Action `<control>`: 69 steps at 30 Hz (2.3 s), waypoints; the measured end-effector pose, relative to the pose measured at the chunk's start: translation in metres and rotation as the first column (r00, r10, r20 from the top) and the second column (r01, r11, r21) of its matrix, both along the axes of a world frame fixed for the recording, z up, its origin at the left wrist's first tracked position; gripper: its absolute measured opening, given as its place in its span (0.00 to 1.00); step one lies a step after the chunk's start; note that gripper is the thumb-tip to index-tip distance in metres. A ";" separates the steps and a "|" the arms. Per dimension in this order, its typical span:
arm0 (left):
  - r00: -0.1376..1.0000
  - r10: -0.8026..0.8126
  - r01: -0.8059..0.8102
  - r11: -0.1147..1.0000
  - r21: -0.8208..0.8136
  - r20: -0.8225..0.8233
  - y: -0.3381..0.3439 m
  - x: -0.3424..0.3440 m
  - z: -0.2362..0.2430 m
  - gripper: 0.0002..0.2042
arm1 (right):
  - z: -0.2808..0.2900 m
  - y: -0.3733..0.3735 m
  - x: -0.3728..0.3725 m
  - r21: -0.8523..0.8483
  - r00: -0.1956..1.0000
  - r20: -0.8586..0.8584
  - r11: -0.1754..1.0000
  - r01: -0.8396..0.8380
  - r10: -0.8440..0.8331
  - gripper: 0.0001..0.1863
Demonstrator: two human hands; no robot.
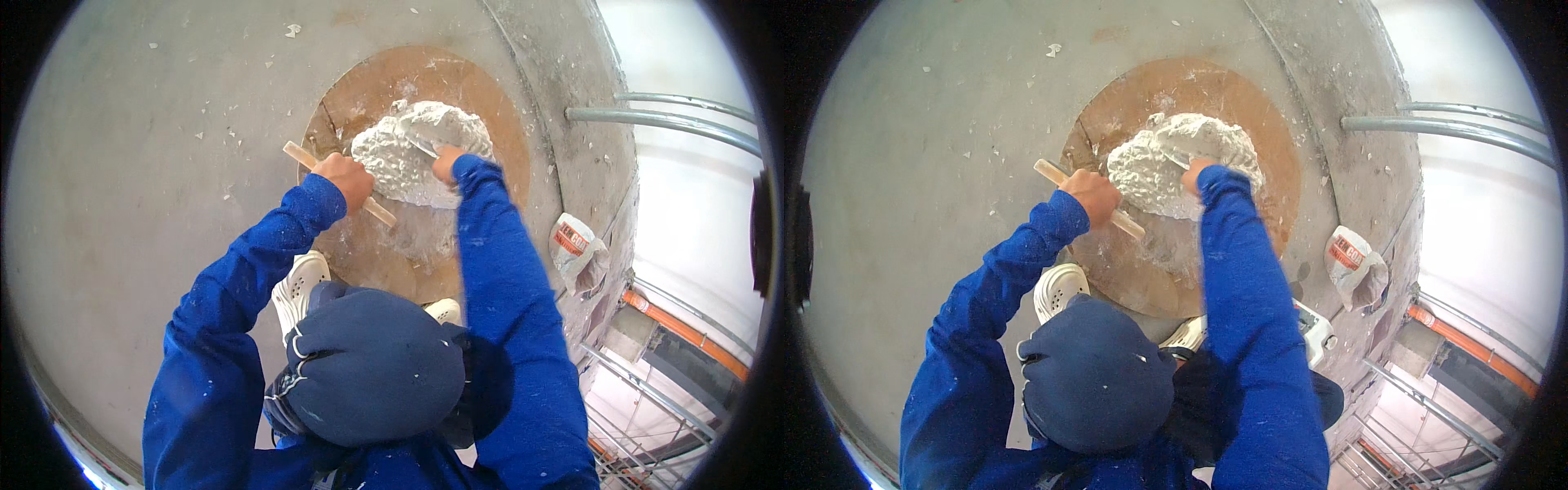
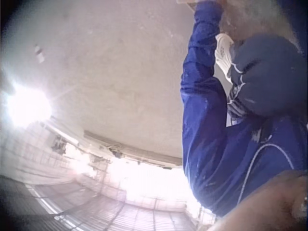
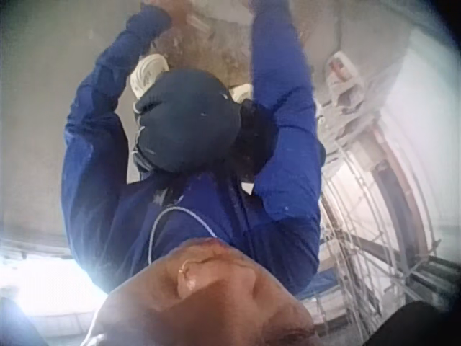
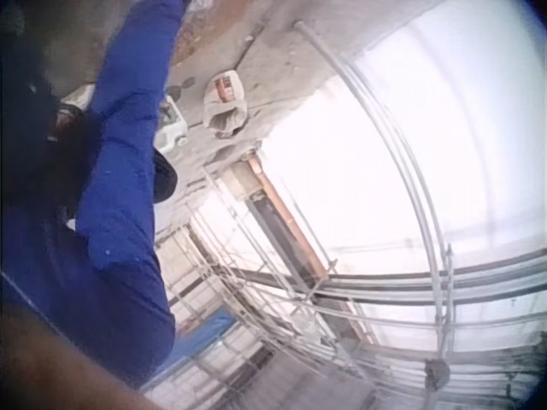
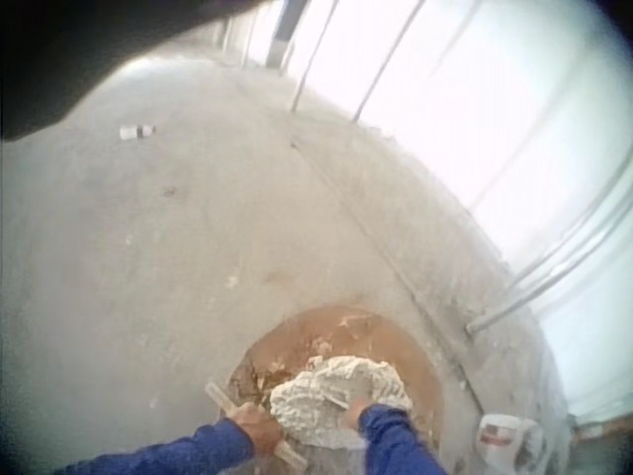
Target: The person mixes a white plaster-like substance on a circular board using a trowel and a smaller scraper. They then lift the board and apply the mixture to a metal frame on the wall.
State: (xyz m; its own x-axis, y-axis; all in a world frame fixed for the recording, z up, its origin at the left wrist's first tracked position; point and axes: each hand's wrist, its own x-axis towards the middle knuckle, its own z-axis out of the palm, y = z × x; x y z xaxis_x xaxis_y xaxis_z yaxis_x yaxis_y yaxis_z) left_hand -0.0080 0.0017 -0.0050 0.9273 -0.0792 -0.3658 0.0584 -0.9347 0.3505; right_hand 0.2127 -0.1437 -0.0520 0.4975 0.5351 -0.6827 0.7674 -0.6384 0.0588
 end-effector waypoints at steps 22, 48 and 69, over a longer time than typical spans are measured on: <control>1.000 -0.004 0.005 0.998 0.063 -0.009 0.001 -0.004 -0.007 0.04 | 0.045 0.043 0.031 -0.404 0.906 -0.353 0.911 0.078 -0.234 0.26; 0.999 -0.002 0.002 1.000 0.006 -0.034 -0.001 -0.002 0.002 0.05 | 0.058 -0.045 0.082 -0.287 0.899 -0.280 0.923 0.258 -0.338 0.35; 0.999 0.008 -0.006 0.999 0.050 -0.041 -0.001 0.002 -0.006 0.06 | 0.044 0.015 0.057 -0.220 0.945 -0.178 0.947 0.234 -0.275 0.36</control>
State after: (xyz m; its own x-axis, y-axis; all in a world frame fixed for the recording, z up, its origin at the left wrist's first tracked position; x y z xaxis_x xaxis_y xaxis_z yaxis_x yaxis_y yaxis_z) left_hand -0.0061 0.0006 -0.0106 0.9118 -0.0534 -0.4071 0.0785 -0.9505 0.3006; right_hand 0.2696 -0.1289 -0.0081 0.4389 0.2564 -0.8612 0.5895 -0.8055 0.0606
